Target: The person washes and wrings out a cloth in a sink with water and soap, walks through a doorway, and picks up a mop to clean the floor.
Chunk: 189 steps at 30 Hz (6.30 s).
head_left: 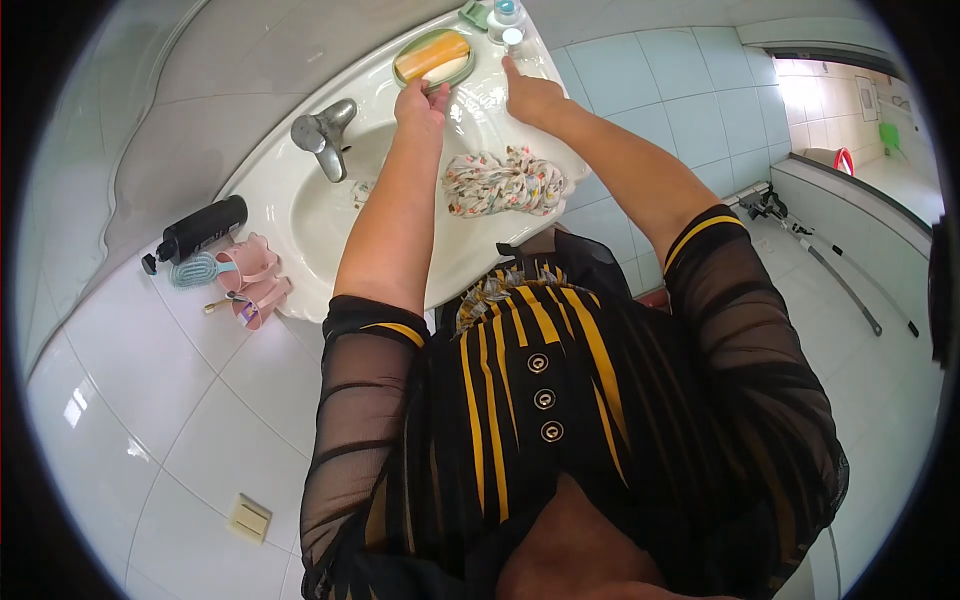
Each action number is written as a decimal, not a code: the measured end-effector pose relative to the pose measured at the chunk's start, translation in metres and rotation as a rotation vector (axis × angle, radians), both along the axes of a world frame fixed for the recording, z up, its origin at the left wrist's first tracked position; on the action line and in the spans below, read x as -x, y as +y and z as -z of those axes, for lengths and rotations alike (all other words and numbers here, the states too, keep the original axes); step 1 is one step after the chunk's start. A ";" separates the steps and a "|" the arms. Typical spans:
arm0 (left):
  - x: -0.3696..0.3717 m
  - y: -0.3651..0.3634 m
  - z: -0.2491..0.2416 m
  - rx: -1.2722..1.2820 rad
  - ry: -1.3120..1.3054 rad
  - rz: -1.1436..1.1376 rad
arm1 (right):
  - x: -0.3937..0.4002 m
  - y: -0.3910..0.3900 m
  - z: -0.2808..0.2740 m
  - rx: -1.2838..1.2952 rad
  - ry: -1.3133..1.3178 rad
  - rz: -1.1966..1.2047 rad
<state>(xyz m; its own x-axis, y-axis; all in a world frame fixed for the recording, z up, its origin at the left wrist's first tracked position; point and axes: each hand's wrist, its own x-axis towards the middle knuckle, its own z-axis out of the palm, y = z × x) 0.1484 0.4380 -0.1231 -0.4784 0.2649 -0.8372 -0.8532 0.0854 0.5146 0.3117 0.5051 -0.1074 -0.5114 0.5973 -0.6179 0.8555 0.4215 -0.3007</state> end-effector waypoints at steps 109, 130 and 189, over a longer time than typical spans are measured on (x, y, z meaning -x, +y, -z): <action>0.052 -0.276 0.083 0.488 1.426 0.629 | 0.138 -0.258 0.097 -0.276 0.648 -0.097; 0.106 -0.226 0.026 0.268 1.468 1.040 | 0.187 -0.147 0.126 0.653 0.324 0.321; 0.126 -0.239 0.111 0.554 1.483 1.292 | 0.194 -0.188 0.141 0.179 0.074 -0.318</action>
<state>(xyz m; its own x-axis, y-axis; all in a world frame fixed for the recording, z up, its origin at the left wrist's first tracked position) 0.0228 0.1985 -0.2345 -0.5102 0.8455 -0.1573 0.7814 0.5322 0.3259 0.1180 0.3170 -0.2480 -0.7011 0.2872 -0.6527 0.6636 0.5979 -0.4497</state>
